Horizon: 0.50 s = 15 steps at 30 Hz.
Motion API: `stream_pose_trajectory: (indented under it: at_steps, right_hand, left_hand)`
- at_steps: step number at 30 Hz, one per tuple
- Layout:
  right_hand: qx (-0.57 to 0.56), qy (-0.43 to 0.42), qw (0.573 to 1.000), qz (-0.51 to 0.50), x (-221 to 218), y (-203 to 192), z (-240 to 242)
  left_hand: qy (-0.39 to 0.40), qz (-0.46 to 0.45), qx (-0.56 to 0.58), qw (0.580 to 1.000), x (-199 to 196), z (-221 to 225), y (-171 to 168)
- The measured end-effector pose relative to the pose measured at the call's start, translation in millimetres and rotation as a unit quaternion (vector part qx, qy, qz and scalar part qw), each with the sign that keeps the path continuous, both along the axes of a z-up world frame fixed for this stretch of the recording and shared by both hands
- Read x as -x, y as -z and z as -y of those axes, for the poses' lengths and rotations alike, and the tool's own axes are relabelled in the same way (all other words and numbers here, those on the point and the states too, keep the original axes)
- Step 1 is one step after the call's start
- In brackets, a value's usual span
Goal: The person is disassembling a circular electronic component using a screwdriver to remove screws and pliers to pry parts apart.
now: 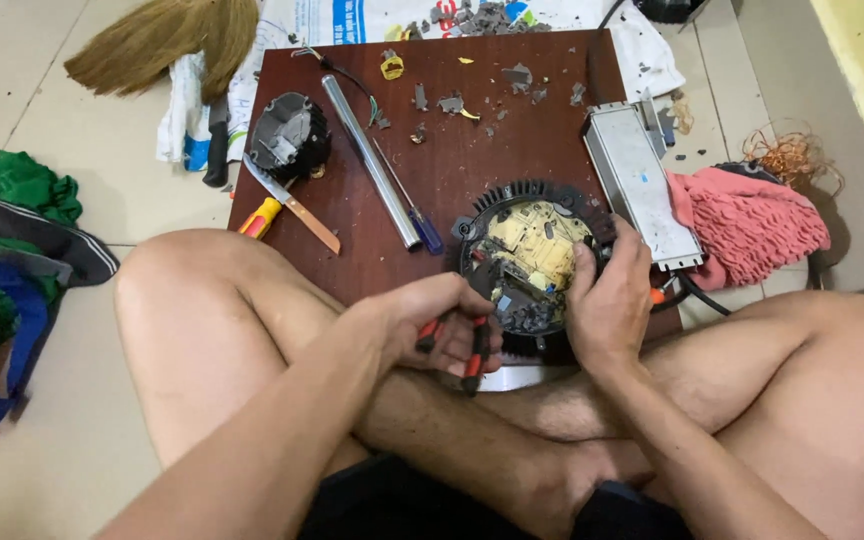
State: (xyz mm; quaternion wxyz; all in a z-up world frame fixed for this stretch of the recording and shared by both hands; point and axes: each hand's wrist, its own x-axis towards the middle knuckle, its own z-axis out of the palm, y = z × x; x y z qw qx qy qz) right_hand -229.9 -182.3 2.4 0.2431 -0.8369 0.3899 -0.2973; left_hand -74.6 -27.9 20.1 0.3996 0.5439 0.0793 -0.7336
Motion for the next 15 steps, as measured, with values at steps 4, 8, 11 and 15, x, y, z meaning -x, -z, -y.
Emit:
stream_pose_trajectory:
  at_steps: [4, 8, 11, 15]
  right_hand:
    - [0.015, 0.002, 0.999, 0.039, -1.6, 8.9, -3.8]
    - [0.036, 0.057, 0.997, 0.024, 6.1, 15.8, -1.4]
    - [0.042, 0.026, 0.999, -0.003, -0.5, 16.9, 7.7]
    - [-0.058, -0.047, 0.989, -0.13, -28.8, -6.8, 39.4]
  left_hand:
    - [-0.259, -0.085, 0.109, 0.956, 24.0, 13.8, -2.1]
    - [-0.165, -0.009, 0.133, 0.977, 42.3, 29.6, -18.3]
    - [-0.051, 0.129, 0.12, 0.983, 30.7, 28.7, -6.6]
    - [0.261, 0.524, 0.007, 0.811, 12.8, 16.5, -53.1]
